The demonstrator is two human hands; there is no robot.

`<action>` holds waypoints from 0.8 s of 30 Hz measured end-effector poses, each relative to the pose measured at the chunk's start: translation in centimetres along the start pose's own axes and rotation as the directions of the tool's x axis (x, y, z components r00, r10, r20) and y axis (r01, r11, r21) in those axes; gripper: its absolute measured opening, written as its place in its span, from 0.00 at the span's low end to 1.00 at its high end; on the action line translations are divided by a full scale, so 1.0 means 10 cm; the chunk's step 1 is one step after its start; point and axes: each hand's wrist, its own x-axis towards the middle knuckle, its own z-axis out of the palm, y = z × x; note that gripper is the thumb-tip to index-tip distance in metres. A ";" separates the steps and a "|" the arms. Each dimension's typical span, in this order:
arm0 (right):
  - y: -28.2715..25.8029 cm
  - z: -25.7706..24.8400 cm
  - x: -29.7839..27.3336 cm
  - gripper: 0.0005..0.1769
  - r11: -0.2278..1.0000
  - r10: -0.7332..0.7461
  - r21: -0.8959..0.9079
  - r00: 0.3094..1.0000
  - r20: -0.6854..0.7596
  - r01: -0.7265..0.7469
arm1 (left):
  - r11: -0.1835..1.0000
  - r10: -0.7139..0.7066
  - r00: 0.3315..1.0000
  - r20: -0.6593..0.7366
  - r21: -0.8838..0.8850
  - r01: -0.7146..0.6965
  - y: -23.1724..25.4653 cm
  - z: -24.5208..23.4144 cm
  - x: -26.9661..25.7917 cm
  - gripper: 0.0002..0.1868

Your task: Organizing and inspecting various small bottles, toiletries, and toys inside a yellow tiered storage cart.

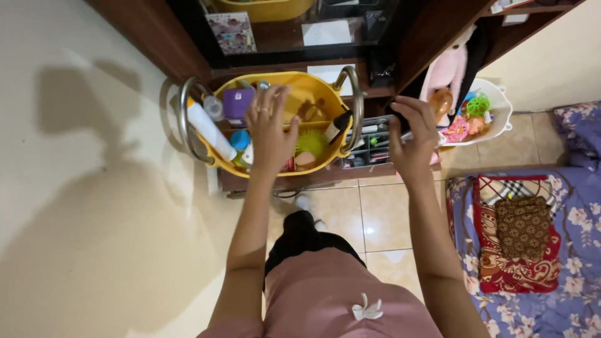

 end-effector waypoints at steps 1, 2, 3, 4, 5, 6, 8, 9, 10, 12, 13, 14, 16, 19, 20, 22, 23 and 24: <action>-0.09 0.08 0.04 0.15 1.000 -0.004 0.003 1.000 0.005 0.004 | 1.000 -0.006 1.000 -0.004 0.002 0.006 -0.06 -0.03 -0.03 0.32; -0.18 0.17 0.07 0.15 0.998 -0.046 0.046 0.999 0.010 0.045 | 0.999 -0.030 0.999 0.035 0.030 0.029 -0.12 -0.05 -0.05 0.32; -0.27 0.28 0.12 0.15 0.992 -0.085 0.090 0.996 0.008 0.084 | 0.997 -0.051 0.996 0.075 0.062 0.047 -0.21 -0.08 -0.05 0.32; -0.31 0.42 0.18 0.15 0.992 -0.087 0.094 0.996 0.007 0.086 | 0.997 -0.052 0.996 0.073 0.066 0.047 -0.28 -0.04 -0.05 0.32; -0.35 0.57 0.23 0.14 0.992 -0.085 0.094 0.994 0.072 0.078 | 0.996 -0.060 0.992 0.112 0.067 0.052 -0.36 0.00 -0.03 0.31; -0.38 0.72 0.30 0.13 0.993 -0.084 0.094 0.987 0.137 0.071 | 0.996 -0.067 0.986 0.151 0.068 0.057 -0.45 0.06 0.00 0.30; -0.16 1.18 0.32 0.11 0.998 -0.058 0.039 0.973 0.223 0.051 | 0.998 -0.039 0.980 0.196 0.060 0.028 -0.63 0.23 0.10 0.30; -0.04 1.40 0.33 0.10 0.999 -0.024 -0.016 0.949 0.314 0.031 | 0.999 -0.017 0.970 0.244 0.050 0.005 -0.72 0.33 0.14 0.30; 0.13 1.65 0.27 0.10 0.999 -0.015 -0.025 0.951 0.308 0.024 | 0.999 -0.007 0.968 0.251 0.043 -0.004 -0.84 0.41 0.19 0.30; 0.48 2.09 0.16 0.14 0.981 0.102 -0.195 0.894 0.437 -0.017 | 0.996 0.037 0.946 0.323 0.071 -0.063 -1.04 0.58 0.28 0.30; 0.62 2.27 0.13 0.14 0.978 0.116 -0.206 0.890 0.441 -0.026 | 0.996 0.038 0.942 0.333 0.057 -0.061 -1.10 0.63 0.28 0.30; 0.76 2.44 0.09 0.12 0.943 0.233 -0.327 0.826 0.513 -0.063 | 0.997 0.032 0.933 0.360 0.059 -0.057 -1.16 0.68 0.29 0.29; 0.92 2.70 0.08 0.10 0.886 0.363 -0.455 0.749 0.555 -0.092 | 0.997 0.039 0.920 0.390 0.050 -0.063 -1.27 0.76 0.37 0.29; 1.01 2.87 0.04 0.07 0.865 0.491 -0.429 0.621 0.611 -0.262 | 0.999 0.041 0.895 0.443 0.008 -0.050 -1.33 0.78 0.46 0.31; 1.08 2.93 -0.02 0.07 0.871 0.459 -0.442 0.674 0.579 -0.214 | 0.999 0.034 0.891 0.453 0.005 -0.041 -1.33 0.75 0.47 0.33; 1.17 3.01 0.02 0.07 0.871 0.423 -0.465 0.727 0.541 -0.160 | 0.999 0.035 0.890 0.455 -0.008 -0.035 -1.37 0.72 0.56 0.34; 1.14 3.01 0.04 0.09 0.861 0.455 -0.476 0.690 0.563 -0.180 | 1.000 0.016 0.899 0.437 -0.004 -0.016 -1.40 0.69 0.57 0.36; 1.12 3.01 0.06 0.10 0.850 0.487 -0.487 0.650 0.583 -0.200 | 1.000 -0.003 0.908 0.418 -0.001 0.004 -1.44 0.67 0.57 0.37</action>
